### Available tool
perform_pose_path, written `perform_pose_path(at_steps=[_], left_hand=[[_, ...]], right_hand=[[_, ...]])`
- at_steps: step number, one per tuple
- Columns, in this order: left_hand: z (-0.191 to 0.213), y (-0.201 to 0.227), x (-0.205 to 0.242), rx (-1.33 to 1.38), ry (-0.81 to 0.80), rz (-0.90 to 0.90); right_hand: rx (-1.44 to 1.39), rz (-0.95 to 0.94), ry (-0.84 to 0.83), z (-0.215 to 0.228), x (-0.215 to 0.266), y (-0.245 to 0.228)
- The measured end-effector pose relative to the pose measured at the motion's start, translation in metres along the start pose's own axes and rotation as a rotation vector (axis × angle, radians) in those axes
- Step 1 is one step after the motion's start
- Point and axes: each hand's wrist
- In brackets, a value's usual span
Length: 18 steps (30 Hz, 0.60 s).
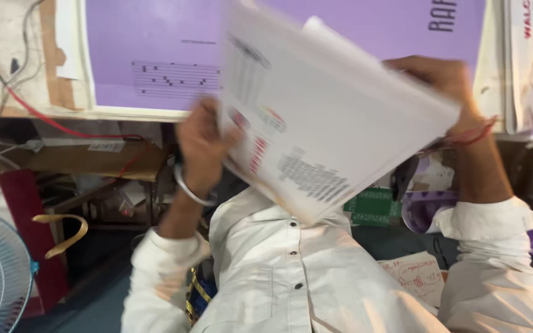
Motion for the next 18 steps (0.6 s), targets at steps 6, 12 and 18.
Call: perform_pose_path(at_steps=[6, 12, 18], left_hand=[[0.005, 0.007, -0.135, 0.671, 0.073, -0.130], [-0.017, -0.053, -0.163, 0.723, 0.471, 0.465], [-0.047, -0.053, -0.046, -0.325, 0.630, -0.182]], right_hand=[[-0.328, -0.163, 0.523, 0.036, 0.050, -0.020], [-0.781, -0.080, 0.833, 0.029, 0.111, -0.065], [-0.215, -0.014, 0.721, -0.021, 0.130, -0.076]])
Point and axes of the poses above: each hand's wrist, its own x-axis away from the middle knuckle, its own z-axis out of the back of the hand, y = z × x, and after that the axes turned 6 degrees about -x, right-handed
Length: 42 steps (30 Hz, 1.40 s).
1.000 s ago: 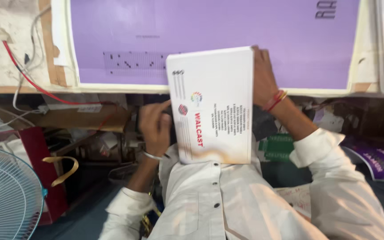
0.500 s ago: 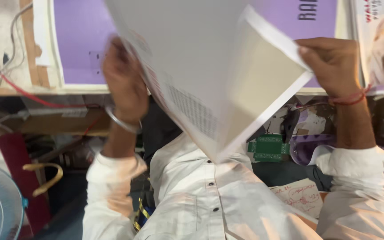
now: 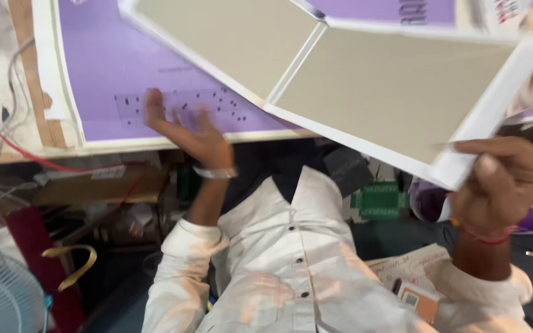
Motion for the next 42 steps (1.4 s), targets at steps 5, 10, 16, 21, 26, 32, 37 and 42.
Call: perform_pose_path(at_steps=[5, 10, 16, 21, 26, 32, 37, 42], left_hand=[[0.014, 0.051, 0.028, -0.177, -0.821, -0.725], [0.050, 0.061, -0.004, 0.251, -0.792, -0.183], [0.126, 0.059, 0.011, 0.501, -1.244, -0.030], [0.122, 0.057, 0.001, 0.260, -1.083, 0.251], [0.057, 0.014, -0.029, -0.728, -0.533, -0.375], [0.017, -0.010, -0.068, -0.819, -0.619, -0.540], [0.013, -0.007, -0.104, -0.765, -0.882, -0.469], [0.011, -0.011, -0.119, -0.728, -0.916, -0.497]], right_hand=[[0.131, 0.198, -0.606, -0.053, 0.001, -0.015], [-0.259, 0.289, -0.963, -0.068, -0.037, -0.030], [0.115, 0.162, -0.326, -0.091, -0.106, 0.062], [0.641, 0.280, -0.459, -0.111, -0.069, 0.108], [0.696, 0.330, -0.482, -0.124, -0.073, 0.109], [0.793, 0.307, -0.500, -0.135, -0.094, 0.116], [0.778, 0.279, -0.540, -0.131, -0.104, 0.123], [0.814, 0.260, -0.472, -0.138, -0.102, 0.127]])
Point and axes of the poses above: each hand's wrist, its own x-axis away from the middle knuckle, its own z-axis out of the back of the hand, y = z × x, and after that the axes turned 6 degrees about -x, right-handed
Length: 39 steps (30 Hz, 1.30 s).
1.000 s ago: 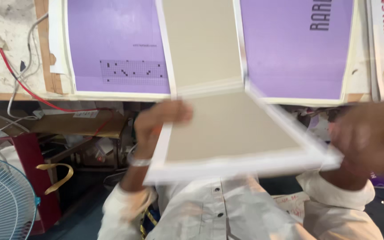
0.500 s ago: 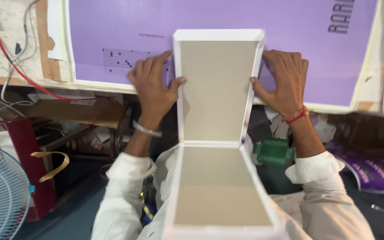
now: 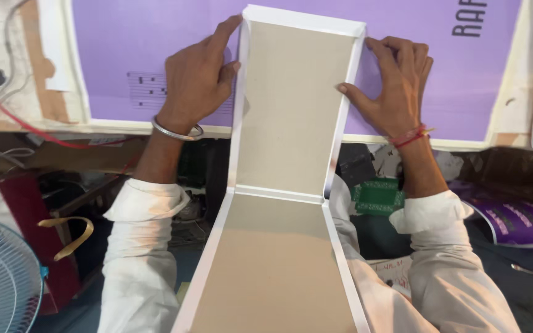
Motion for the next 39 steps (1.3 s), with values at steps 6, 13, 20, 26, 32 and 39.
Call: perform_pose_path(at_steps=[6, 13, 20, 26, 32, 39], left_hand=[[0.005, -0.005, -0.021, -0.049, -0.110, 0.004], [0.003, -0.011, -0.032, -0.005, -0.164, 0.008], [0.004, -0.015, -0.041, 0.059, -0.231, 0.050], [0.004, -0.015, -0.048, 0.067, -0.275, 0.083], [-0.003, -0.018, -0.053, 0.082, -0.286, 0.091], [-0.011, -0.013, -0.047, 0.321, -0.183, 0.202]], right_hand=[[0.012, -0.010, -0.030, 0.003, -0.002, 0.001], [0.013, 0.024, -0.082, 0.008, -0.009, 0.002], [0.060, 0.047, -0.158, 0.012, -0.024, 0.015], [0.020, 0.054, -0.204, 0.010, -0.041, 0.027], [-0.059, 0.025, -0.236, 0.005, -0.046, 0.036], [-0.143, 0.116, -0.116, 0.000, -0.034, 0.030]])
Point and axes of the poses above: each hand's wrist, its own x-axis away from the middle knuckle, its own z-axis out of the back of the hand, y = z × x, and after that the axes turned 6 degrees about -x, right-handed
